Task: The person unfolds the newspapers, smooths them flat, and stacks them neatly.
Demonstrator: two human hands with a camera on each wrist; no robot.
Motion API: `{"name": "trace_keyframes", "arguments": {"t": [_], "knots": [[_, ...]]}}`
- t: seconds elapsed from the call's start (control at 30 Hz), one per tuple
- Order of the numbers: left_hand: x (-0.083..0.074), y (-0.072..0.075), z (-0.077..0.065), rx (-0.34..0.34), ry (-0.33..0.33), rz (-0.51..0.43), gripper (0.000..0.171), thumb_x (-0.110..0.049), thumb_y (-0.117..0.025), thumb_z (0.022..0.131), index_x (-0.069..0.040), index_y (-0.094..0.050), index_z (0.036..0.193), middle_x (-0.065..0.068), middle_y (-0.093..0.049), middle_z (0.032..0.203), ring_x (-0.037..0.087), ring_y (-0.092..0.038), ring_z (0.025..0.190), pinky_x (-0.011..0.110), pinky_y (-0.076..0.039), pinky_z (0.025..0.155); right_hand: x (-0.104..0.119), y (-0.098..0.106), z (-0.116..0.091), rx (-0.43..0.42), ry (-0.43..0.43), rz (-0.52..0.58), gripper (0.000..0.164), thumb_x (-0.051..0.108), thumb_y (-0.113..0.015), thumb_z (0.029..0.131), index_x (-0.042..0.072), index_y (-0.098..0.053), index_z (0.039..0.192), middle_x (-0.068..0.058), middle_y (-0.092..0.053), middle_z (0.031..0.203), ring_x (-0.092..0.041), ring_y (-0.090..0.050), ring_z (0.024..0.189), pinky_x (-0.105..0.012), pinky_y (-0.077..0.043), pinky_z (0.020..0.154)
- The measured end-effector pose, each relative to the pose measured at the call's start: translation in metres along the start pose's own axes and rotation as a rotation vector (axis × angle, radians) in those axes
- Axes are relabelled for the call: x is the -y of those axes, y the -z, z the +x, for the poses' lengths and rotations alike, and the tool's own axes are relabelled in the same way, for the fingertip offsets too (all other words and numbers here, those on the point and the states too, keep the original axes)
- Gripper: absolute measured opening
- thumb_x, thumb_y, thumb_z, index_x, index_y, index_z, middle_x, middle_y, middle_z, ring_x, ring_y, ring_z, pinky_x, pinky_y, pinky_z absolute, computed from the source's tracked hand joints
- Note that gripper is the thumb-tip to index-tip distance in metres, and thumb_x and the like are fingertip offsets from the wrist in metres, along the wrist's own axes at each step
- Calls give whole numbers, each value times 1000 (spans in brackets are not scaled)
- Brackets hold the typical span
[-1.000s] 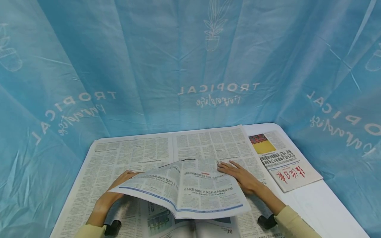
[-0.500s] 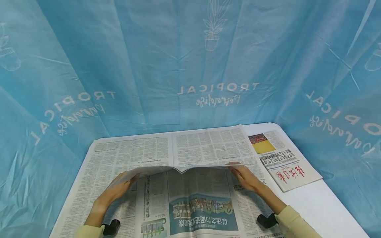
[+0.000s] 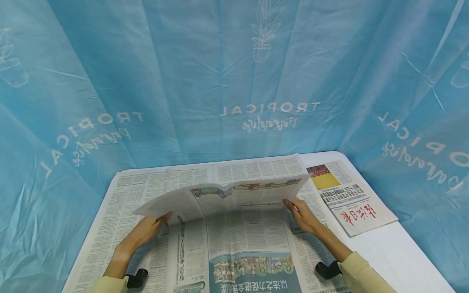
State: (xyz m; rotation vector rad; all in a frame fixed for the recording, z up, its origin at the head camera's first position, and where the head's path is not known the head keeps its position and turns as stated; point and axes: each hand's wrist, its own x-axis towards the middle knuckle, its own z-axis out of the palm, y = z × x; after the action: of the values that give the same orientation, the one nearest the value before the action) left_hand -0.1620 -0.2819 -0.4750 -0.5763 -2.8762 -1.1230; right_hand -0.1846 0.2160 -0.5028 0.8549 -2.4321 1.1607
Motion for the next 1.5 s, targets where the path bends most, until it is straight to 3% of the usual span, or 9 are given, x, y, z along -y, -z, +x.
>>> {"name": "trace_keyframes", "arguments": {"t": [0.07, 0.17, 0.3, 0.5, 0.77, 0.9, 1.27, 1.43, 1.5], "knots": [[0, 0, 1, 2, -32, -11, 42, -22, -48, 104, -3, -43, 142, 22, -53, 135, 45, -52, 123, 65, -38, 98, 10, 4, 4, -22, -7, -6, 24, -15, -48, 93, -3, -65, 105, -18, -70, 94, -15, -67, 88, -31, -52, 72], [0, 1, 3, 10, -61, -8, 37, -19, -48, 104, -4, -48, 138, 18, -57, 132, 41, -54, 122, 61, -41, 96, 21, 9, 9, -46, -26, 1, 19, -15, -49, 93, -5, -65, 94, -18, -68, 81, -9, -60, 74, -26, -47, 65], [-1, 3, 7, 53, -12, 10, 34, -23, -47, 105, -3, -59, 129, 9, -68, 115, 25, -65, 103, 46, -50, 88, 22, 9, 11, -53, -58, 11, 20, -14, -48, 94, -6, -67, 94, -18, -70, 83, -11, -62, 74, -25, -47, 65], [-2, 2, 13, 126, 106, -1, 38, -33, -55, 100, -1, -69, 115, 8, -72, 94, 16, -65, 78, 36, -51, 74, -3, -3, 4, -14, -121, 60, 22, -8, -56, 93, -9, -65, 114, -23, -71, 105, -26, -70, 97, -37, -56, 79], [6, -6, 9, 110, 71, 18, 24, -24, -65, 94, -4, -73, 105, 2, -73, 89, 6, -64, 73, 26, -50, 66, -29, -19, -7, 16, -188, 56, 22, 2, -69, 89, -6, -70, 109, -20, -73, 100, -31, -71, 89, -36, -57, 74], [5, -8, 9, 77, 76, 37, 22, -24, -66, 93, -6, -74, 104, 0, -73, 89, 5, -65, 73, 27, -50, 66, -31, -21, -8, 9, -179, 32, 23, 4, -70, 88, -7, -69, 109, -20, -73, 99, -32, -71, 89, -42, -56, 76], [0, -10, 10, 55, 147, 76, 24, -30, -66, 93, -10, -75, 103, -2, -74, 90, 10, -67, 79, 35, -51, 74, -28, -21, -10, 4, -276, -20, 22, 7, -74, 85, -2, -71, 105, -15, -72, 96, -25, -70, 84, -38, -56, 74], [1, -11, 12, 37, 157, 103, 22, -30, -67, 92, -12, -76, 102, -4, -73, 89, 9, -66, 78, 36, -51, 75, -29, -20, -11, 14, -288, -30, 7, 9, -75, 85, 6, -70, 90, -3, -70, 83, -9, -62, 69, -27, -50, 63], [2, -12, 13, 32, 159, 119, 22, -31, -67, 92, -12, -76, 101, -4, -73, 88, 8, -65, 78, 37, -50, 75, -30, -20, -10, 19, -282, -44, 10, 11, -74, 86, 11, -65, 80, 2, -65, 74, -5, -53, 61, -24, -44, 58]]}}
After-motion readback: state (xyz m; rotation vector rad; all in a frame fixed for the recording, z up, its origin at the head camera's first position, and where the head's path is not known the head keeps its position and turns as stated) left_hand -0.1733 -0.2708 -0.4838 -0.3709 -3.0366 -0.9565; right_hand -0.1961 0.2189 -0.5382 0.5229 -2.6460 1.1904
